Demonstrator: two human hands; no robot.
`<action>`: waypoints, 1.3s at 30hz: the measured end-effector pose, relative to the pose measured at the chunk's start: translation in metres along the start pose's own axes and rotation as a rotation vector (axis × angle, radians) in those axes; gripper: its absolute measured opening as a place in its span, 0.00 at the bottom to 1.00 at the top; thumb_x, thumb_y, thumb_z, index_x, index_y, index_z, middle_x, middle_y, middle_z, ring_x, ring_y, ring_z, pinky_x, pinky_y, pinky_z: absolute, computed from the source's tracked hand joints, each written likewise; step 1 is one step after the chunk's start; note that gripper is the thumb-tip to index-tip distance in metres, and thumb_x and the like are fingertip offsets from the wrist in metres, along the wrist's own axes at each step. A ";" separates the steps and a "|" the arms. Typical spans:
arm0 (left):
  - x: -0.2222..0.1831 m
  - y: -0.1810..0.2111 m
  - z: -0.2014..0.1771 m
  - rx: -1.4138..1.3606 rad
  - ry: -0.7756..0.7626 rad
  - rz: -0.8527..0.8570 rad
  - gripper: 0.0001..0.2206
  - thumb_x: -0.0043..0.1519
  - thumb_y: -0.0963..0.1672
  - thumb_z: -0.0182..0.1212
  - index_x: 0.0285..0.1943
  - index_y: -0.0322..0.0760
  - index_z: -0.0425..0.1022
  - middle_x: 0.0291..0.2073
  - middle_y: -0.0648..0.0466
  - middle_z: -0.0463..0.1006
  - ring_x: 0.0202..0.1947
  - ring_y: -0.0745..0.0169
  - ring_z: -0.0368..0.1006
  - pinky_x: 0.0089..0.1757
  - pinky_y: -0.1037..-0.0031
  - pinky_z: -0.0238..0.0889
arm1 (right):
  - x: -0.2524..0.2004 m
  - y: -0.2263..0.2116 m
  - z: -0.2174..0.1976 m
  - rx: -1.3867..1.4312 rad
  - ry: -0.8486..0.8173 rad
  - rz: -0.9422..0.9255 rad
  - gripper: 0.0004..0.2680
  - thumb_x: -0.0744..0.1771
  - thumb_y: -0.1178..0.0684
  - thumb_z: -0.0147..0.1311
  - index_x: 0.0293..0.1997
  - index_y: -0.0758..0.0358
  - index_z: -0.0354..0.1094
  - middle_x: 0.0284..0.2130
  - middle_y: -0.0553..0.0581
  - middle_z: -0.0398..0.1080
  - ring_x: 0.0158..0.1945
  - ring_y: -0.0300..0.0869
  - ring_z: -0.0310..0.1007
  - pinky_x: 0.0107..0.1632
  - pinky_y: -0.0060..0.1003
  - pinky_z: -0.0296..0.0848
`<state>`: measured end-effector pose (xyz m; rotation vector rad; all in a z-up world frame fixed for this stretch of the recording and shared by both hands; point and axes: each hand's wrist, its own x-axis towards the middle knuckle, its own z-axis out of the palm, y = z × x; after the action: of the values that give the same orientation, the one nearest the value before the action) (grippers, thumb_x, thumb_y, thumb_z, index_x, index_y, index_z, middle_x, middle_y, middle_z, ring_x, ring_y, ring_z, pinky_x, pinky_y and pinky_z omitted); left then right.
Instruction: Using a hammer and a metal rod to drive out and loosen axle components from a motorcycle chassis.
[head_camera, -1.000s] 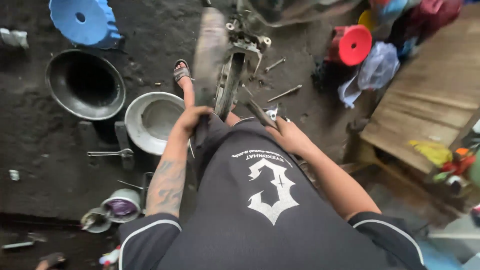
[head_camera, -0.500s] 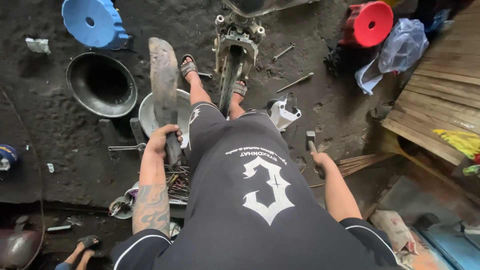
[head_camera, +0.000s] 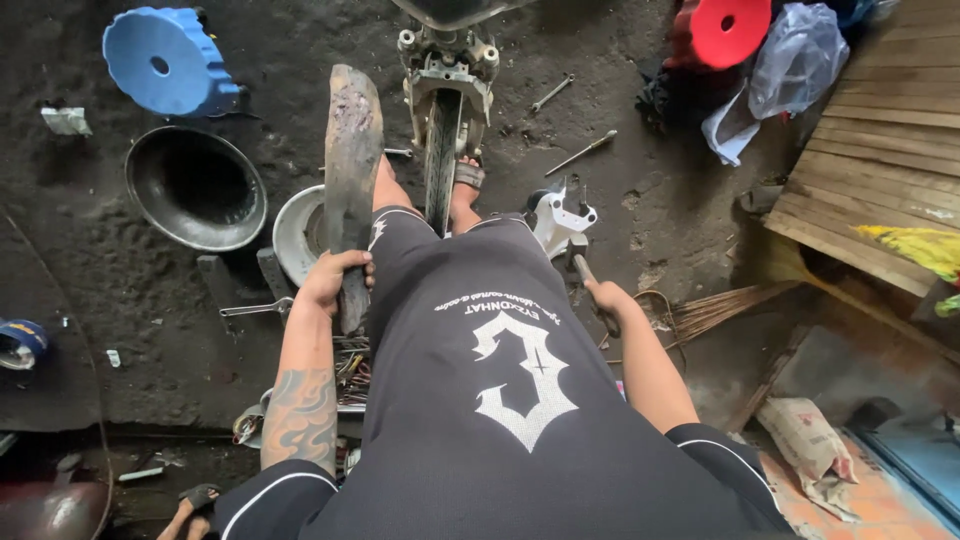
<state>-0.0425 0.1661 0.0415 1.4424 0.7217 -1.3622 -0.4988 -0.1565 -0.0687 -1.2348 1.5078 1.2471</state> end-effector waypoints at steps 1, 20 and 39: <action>0.005 0.000 0.000 0.006 -0.009 0.014 0.07 0.51 0.39 0.70 0.31 0.28 0.77 0.19 0.43 0.74 0.19 0.49 0.76 0.28 0.57 0.73 | -0.022 -0.016 -0.004 -0.044 -0.015 -0.020 0.23 0.72 0.37 0.40 0.58 0.73 0.69 0.47 0.72 0.73 0.54 0.59 0.73 0.58 0.56 0.67; 0.032 0.063 0.046 0.117 -0.128 0.049 0.05 0.52 0.41 0.68 0.32 0.33 0.77 0.21 0.47 0.74 0.22 0.55 0.77 0.31 0.63 0.73 | 0.038 0.041 0.011 0.138 -0.003 0.086 0.20 0.72 0.39 0.41 0.46 0.71 0.73 0.30 0.65 0.72 0.34 0.55 0.75 0.42 0.54 0.72; 0.020 0.109 0.049 -0.086 -0.167 -0.019 0.06 0.53 0.40 0.66 0.32 0.30 0.75 0.23 0.48 0.74 0.23 0.60 0.75 0.32 0.73 0.72 | 0.035 0.047 0.050 0.034 -0.031 -0.026 0.24 0.72 0.34 0.39 0.40 0.69 0.74 0.31 0.67 0.76 0.41 0.56 0.79 0.52 0.51 0.71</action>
<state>0.0419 0.0804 0.0552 1.2415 0.6781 -1.4297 -0.5521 -0.1121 -0.1030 -1.2041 1.4808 1.2138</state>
